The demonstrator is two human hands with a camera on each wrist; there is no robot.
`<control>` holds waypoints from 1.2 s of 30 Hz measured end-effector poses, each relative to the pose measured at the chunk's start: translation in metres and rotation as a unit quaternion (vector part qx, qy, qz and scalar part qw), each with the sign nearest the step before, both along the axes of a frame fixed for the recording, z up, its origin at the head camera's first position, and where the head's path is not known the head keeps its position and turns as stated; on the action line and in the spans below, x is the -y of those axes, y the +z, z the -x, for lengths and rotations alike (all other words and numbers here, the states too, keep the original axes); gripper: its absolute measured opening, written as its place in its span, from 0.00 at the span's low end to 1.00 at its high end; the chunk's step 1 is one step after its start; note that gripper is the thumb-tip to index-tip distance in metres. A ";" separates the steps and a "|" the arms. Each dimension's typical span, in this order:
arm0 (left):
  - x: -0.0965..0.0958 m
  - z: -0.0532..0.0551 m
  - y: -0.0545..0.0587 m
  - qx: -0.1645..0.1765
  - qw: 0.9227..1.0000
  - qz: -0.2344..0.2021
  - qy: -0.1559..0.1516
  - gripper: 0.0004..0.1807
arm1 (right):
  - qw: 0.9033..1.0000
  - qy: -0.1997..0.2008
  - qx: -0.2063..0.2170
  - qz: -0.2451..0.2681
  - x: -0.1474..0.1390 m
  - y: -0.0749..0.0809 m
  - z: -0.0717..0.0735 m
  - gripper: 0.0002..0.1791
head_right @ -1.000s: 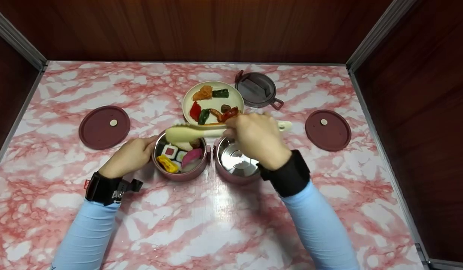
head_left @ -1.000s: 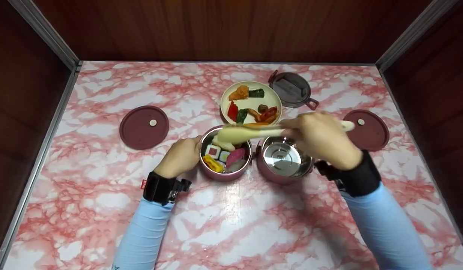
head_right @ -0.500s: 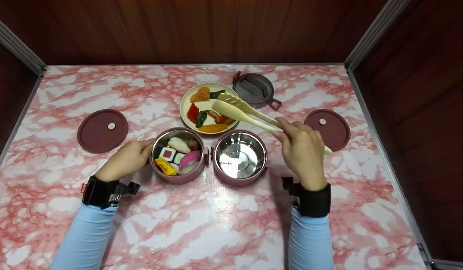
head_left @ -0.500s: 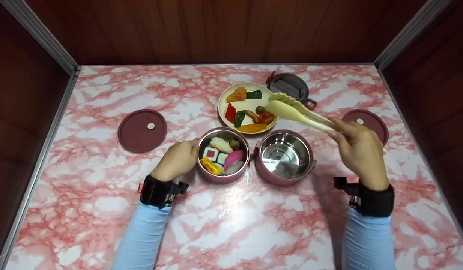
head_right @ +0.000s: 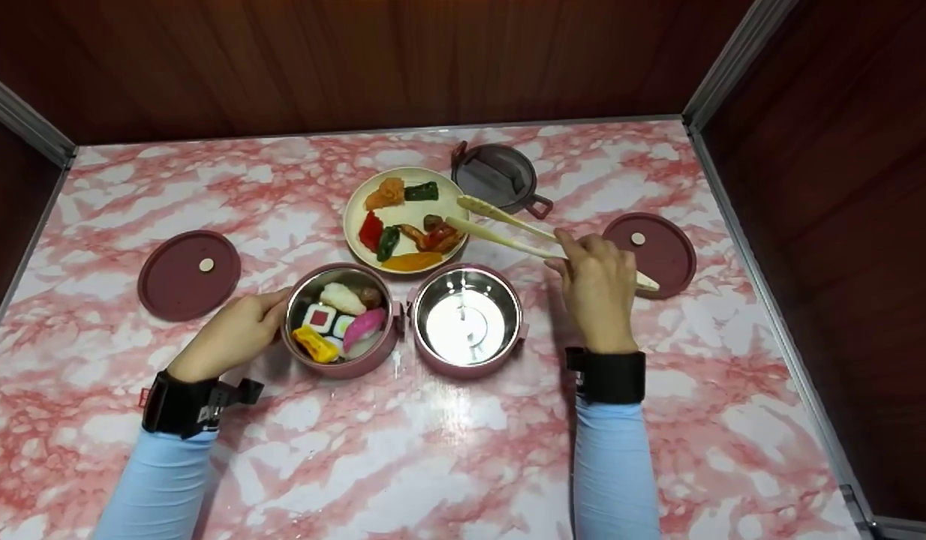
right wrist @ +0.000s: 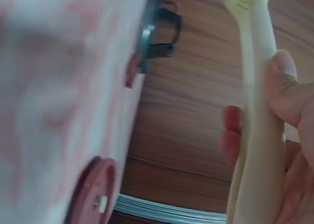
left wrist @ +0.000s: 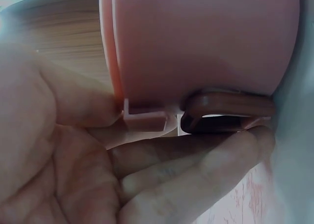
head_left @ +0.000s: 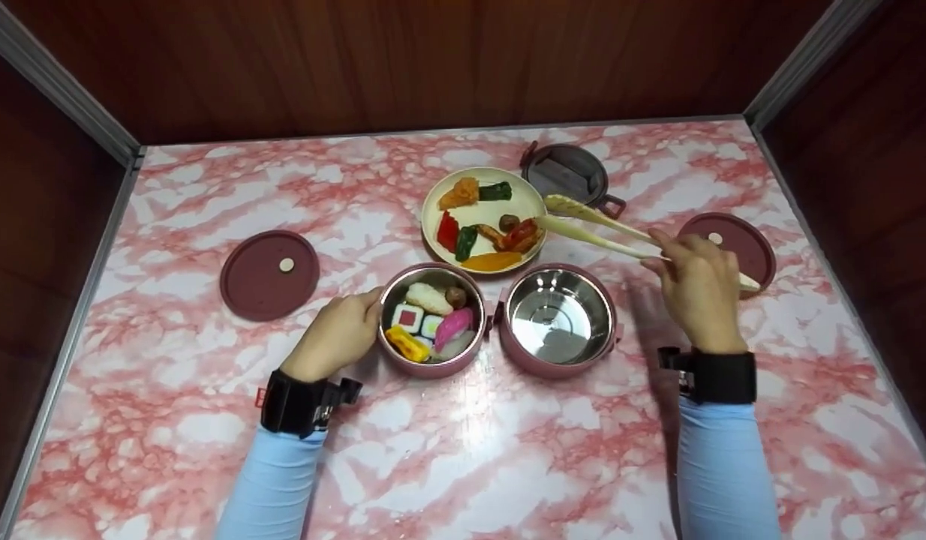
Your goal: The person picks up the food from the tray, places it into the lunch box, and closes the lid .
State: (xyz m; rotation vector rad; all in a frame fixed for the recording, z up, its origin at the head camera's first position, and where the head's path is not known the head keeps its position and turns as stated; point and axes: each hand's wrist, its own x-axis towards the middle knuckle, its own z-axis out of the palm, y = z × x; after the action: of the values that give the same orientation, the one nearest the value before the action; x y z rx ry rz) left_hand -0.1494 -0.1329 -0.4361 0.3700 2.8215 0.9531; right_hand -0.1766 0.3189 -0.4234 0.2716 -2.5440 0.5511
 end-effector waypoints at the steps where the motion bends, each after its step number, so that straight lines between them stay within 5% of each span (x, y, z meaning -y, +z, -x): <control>1: 0.001 0.000 -0.001 0.001 1.000 -0.001 0.002 0.21 | 1.000 0.003 0.002 -0.005 0.001 -0.003 0.002 0.23; 20: 0.000 0.000 -0.004 -0.015 1.000 -0.005 -0.001 0.20 | 0.999 0.023 0.007 -0.031 0.011 -0.026 0.011 0.24; 26: -0.003 -0.003 0.003 -0.006 1.000 0.015 0.020 0.23 | 0.999 0.027 0.011 -0.035 0.014 -0.028 0.012 0.23; 28: -0.006 -0.007 0.009 -0.035 0.998 0.020 0.039 0.23 | 0.999 0.028 0.009 -0.037 0.014 -0.028 0.012 0.24; 32: -0.021 -0.024 0.027 -0.156 0.986 -0.015 0.058 0.19 | 0.999 0.029 0.000 -0.041 0.014 -0.030 0.013 0.24; 34: -0.037 -0.036 0.034 -0.208 0.976 -0.058 0.034 0.15 | 0.999 0.030 -0.008 -0.042 0.014 -0.031 0.014 0.24; 36: -0.057 -0.049 0.036 -0.212 0.970 -0.116 -0.015 0.15 | 0.999 0.028 -0.017 -0.044 0.015 -0.032 0.015 0.23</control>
State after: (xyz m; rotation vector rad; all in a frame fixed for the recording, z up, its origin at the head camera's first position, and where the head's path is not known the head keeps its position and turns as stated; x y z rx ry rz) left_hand -0.1006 -0.0754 -0.4003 0.7203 3.0641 1.3439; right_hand -0.1916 0.3043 -0.4550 0.3822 -2.5376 0.4533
